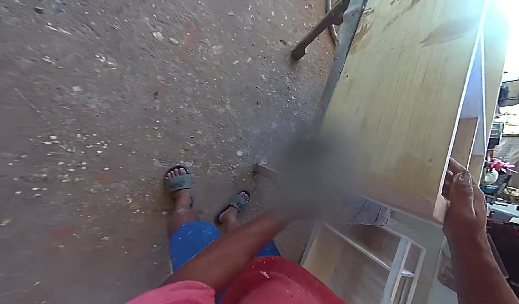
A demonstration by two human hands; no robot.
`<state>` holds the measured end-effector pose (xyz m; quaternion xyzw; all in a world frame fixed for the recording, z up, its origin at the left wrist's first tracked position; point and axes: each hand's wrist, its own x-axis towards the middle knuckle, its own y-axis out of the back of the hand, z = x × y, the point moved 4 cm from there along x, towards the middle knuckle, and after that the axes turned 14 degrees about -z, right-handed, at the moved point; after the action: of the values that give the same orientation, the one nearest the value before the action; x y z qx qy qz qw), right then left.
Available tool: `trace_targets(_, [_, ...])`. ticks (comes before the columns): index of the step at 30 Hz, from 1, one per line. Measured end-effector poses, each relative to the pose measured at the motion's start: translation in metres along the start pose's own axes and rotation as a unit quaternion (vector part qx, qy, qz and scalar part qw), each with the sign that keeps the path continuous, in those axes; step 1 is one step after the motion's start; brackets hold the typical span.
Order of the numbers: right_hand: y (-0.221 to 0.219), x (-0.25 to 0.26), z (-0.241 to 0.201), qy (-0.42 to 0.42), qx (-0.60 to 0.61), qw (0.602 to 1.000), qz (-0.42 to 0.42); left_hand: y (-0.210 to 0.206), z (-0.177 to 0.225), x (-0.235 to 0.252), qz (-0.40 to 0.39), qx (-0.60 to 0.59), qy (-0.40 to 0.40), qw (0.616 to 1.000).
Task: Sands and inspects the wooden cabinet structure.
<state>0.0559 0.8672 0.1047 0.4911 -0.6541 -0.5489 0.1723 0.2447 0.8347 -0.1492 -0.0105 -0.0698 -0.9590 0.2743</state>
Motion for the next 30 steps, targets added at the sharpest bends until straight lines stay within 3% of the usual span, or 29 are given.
trace_targets(2, [0.0, 0.001, -0.003, 0.012, -0.002, 1.0, 0.001, -0.005, 0.026, -0.007, 0.082, 0.003, -0.053, 0.995])
trace_targets(5, [0.0, 0.001, 0.001, 0.027, 0.009, 1.0, 0.003, 0.001, 0.103, -0.007, 0.12, -0.056, -0.201, 0.971])
trace_targets(6, [0.0, 0.001, 0.001, 0.032, 0.008, 0.999, 0.002, -0.002, 0.099, -0.004, 0.123, -0.048, -0.193, 0.972])
trace_targets(10, [-0.001, 0.0, -0.002, 0.023, -0.003, 1.0, 0.002, -0.008, 0.007, 0.001, 0.054, 0.003, 0.043, 0.998])
trace_targets(11, [-0.001, -0.001, -0.002, 0.019, -0.006, 1.0, 0.002, -0.008, 0.007, -0.002, 0.057, 0.008, 0.05, 0.997])
trace_targets(13, [0.0, 0.001, -0.002, 0.018, -0.002, 1.0, 0.003, -0.005, 0.053, -0.008, 0.089, -0.023, -0.019, 0.996])
trace_targets(15, [-0.002, 0.001, -0.002, 0.019, 0.001, 1.0, 0.002, 0.002, 0.115, -0.012, 0.098, -0.068, -0.138, 0.983])
trace_targets(16, [-0.002, 0.001, -0.001, 0.02, 0.0, 1.0, 0.004, 0.005, 0.126, -0.009, 0.097, -0.077, -0.17, 0.978])
trace_targets(17, [-0.001, 0.0, -0.001, 0.018, -0.005, 1.0, 0.003, 0.006, 0.117, -0.004, 0.088, -0.072, -0.154, 0.981])
trace_targets(19, [-0.002, 0.001, -0.002, 0.013, -0.011, 1.0, 0.0, 0.009, 0.063, 0.008, 0.036, -0.046, 0.005, 0.998])
trace_targets(21, [-0.003, -0.003, -0.004, 0.006, -0.017, 1.0, 0.001, 0.008, 0.024, 0.009, 0.01, 0.001, 0.086, 0.996])
trace_targets(22, [-0.002, -0.003, -0.004, 0.007, -0.019, 1.0, 0.0, 0.005, 0.033, 0.007, 0.035, 0.0, 0.069, 0.997])
trace_targets(24, [-0.002, 0.001, -0.005, 0.011, -0.024, 1.0, 0.003, 0.002, 0.09, 0.002, 0.116, -0.029, -0.058, 0.991])
trace_targets(26, [-0.001, -0.003, -0.008, 0.004, -0.028, 1.0, 0.0, 0.008, 0.154, 0.0, 0.104, -0.061, -0.184, 0.975])
trace_targets(27, [-0.002, -0.003, -0.01, 0.003, -0.029, 1.0, 0.002, 0.011, 0.159, 0.005, 0.1, -0.056, -0.206, 0.972])
trace_targets(28, [-0.002, -0.002, -0.009, 0.004, -0.031, 1.0, 0.004, 0.009, 0.144, 0.008, 0.094, -0.039, -0.181, 0.978])
trace_targets(30, [-0.002, 0.0, -0.006, 0.011, -0.025, 1.0, 0.005, 0.004, 0.08, 0.013, 0.057, -0.011, -0.039, 0.998])
